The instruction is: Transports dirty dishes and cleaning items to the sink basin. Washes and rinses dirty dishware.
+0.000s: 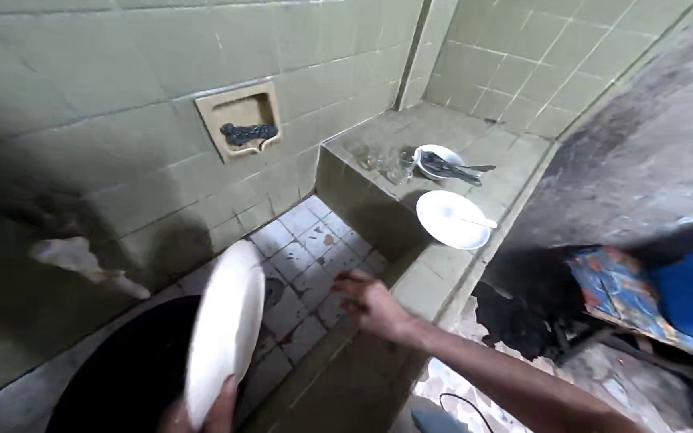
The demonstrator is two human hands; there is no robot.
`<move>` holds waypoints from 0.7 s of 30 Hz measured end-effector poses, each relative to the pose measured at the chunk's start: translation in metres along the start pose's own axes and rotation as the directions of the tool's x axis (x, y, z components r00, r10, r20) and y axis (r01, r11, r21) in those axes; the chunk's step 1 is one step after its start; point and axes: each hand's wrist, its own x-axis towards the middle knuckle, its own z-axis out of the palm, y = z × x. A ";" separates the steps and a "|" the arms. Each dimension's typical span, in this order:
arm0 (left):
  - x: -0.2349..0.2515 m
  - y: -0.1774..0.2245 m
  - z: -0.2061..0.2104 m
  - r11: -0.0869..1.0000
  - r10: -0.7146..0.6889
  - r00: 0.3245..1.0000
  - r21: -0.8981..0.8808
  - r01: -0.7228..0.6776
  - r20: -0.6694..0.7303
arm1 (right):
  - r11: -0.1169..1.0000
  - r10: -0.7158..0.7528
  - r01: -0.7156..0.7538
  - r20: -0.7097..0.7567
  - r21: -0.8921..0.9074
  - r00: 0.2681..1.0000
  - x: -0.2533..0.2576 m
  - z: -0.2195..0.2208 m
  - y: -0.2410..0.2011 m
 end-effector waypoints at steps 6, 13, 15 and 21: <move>0.009 0.011 0.118 0.885 0.462 0.843 -0.083 -0.458 0.276 | 0.985 0.072 -0.152 -0.616 -0.078 0.785 -0.057 -0.109 0.093; 0.027 0.027 0.266 0.527 0.730 0.419 -0.053 -0.848 0.540 | 0.922 0.386 -0.255 -0.751 0.291 0.536 -0.114 -0.169 0.161; 0.026 0.025 0.299 0.508 0.731 0.368 -0.098 -0.856 0.575 | 0.920 0.389 -0.257 -0.763 0.295 0.517 -0.128 -0.175 0.172; 0.016 0.008 0.363 0.487 0.743 0.359 -0.090 -0.868 0.565 | 0.925 0.377 -0.240 -0.776 0.293 0.506 -0.150 -0.190 0.197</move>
